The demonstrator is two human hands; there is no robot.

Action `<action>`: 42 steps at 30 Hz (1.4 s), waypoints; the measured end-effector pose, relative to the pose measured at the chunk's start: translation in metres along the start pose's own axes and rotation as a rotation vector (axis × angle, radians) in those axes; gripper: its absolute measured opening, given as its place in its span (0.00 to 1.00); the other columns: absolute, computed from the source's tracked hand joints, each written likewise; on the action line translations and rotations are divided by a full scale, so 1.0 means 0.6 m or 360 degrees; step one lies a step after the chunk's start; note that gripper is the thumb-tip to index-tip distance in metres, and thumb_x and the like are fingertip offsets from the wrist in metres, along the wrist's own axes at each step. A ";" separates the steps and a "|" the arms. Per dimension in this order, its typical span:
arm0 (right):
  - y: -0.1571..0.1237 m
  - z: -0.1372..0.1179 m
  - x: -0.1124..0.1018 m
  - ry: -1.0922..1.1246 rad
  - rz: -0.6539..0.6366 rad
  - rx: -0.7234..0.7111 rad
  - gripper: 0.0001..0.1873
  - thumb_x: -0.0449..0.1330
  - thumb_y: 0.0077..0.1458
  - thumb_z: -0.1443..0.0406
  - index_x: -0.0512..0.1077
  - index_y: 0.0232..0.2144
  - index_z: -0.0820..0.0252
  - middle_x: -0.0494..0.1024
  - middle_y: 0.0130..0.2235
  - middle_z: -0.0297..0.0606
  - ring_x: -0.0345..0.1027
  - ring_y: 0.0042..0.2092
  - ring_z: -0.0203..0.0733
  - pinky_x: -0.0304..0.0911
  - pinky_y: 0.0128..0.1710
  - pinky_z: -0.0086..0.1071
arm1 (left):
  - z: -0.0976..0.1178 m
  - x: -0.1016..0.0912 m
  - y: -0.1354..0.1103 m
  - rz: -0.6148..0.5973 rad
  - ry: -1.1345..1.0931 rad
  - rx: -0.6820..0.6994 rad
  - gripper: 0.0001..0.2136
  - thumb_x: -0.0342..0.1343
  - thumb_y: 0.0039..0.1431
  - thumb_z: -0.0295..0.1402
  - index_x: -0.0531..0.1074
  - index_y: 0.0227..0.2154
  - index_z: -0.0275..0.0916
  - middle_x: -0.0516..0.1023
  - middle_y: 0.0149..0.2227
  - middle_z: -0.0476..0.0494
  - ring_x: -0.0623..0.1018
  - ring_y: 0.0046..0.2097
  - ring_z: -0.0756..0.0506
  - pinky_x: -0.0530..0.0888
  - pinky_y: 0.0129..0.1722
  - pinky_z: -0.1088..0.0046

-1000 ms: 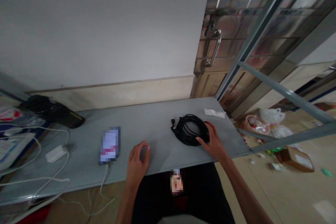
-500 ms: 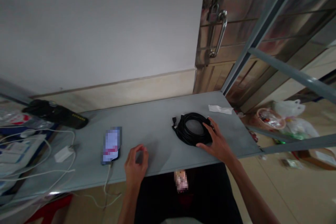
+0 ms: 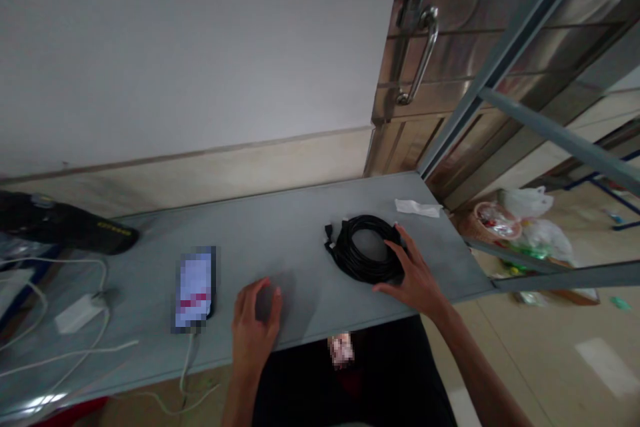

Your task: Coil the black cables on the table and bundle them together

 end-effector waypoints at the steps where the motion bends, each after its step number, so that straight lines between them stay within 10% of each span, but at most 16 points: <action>1: 0.000 0.000 0.000 -0.0003 -0.0009 0.0014 0.58 0.74 0.56 0.35 0.59 0.76 0.53 0.42 0.84 0.55 0.42 0.84 0.70 0.58 0.78 0.67 | 0.000 0.000 0.000 -0.0011 -0.0006 -0.0006 0.15 0.61 0.74 0.48 0.76 0.56 0.47 0.83 0.52 0.38 0.83 0.55 0.33 0.80 0.59 0.48; 42: -0.009 0.004 0.009 0.0020 0.0163 -0.0033 0.41 0.71 0.61 0.37 0.65 0.62 0.54 0.52 0.81 0.60 0.54 0.80 0.68 0.63 0.76 0.64 | -0.008 0.003 -0.006 0.0008 -0.0081 0.0126 0.22 0.60 0.75 0.51 0.72 0.61 0.43 0.80 0.56 0.34 0.81 0.60 0.32 0.79 0.64 0.44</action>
Point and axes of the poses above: each hand's wrist, its own y-axis towards the middle knuckle, its own x-axis out of the palm, z = x × y, the point moved 4 cm from there along y, towards the middle knuckle
